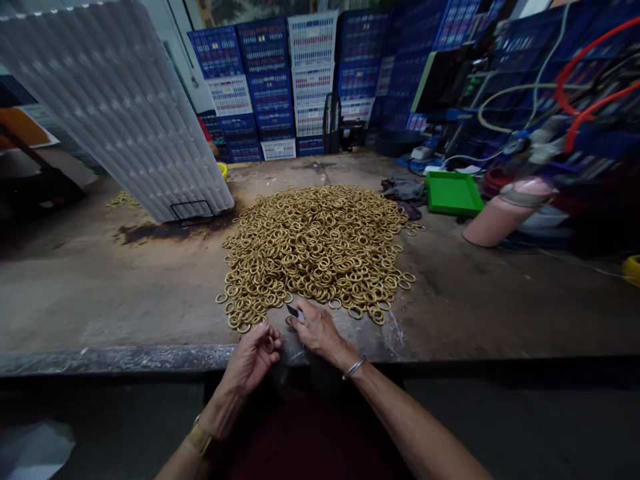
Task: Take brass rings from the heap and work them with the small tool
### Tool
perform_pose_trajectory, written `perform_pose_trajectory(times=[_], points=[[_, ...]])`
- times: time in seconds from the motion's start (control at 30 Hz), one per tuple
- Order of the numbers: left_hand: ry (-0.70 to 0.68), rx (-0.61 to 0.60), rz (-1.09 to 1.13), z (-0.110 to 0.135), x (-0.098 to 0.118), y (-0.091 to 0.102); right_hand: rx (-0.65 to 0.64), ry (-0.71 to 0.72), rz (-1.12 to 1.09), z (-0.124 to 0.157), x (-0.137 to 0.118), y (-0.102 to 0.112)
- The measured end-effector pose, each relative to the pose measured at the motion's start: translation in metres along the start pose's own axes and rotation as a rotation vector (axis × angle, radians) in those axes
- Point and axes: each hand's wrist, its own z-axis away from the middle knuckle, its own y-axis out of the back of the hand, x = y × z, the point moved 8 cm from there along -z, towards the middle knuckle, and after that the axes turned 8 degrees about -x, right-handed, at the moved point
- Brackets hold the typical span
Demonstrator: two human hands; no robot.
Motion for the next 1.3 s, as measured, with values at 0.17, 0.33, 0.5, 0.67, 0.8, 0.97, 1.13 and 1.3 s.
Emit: perform_pose_trajectory(times=[0.17,0.33,0.5,0.67,0.8,0.97,1.13,1.3], points=[[-0.067,0.002,-0.282,-0.001,0.002,-0.006,0.025,0.092,-0.186,0.01,-0.014,0.005],[-0.168,0.014,-0.55,0.001,0.011,-0.009,-0.035,0.037,-0.382,0.007,-0.014,-0.001],[-0.312,0.04,-0.672,0.006,0.022,-0.014,-0.088,-0.052,-0.532,0.002,-0.006,-0.01],[-0.074,-0.08,-0.431,0.002,0.003,-0.015,-0.129,-0.084,-0.591,0.001,-0.008,-0.017],[-0.047,-0.151,-0.28,0.002,0.001,-0.02,-0.114,-0.119,-0.624,0.0,-0.005,-0.015],[-0.102,-0.115,-0.262,0.003,0.007,-0.02,-0.038,-0.115,-0.389,0.004,0.0,-0.008],[-0.145,-0.075,-0.331,0.003,0.01,-0.017,-0.137,0.095,-0.098,0.012,-0.023,-0.017],[-0.17,-0.035,-0.433,0.002,0.011,-0.011,-0.155,0.083,0.037,0.014,-0.022,-0.022]])
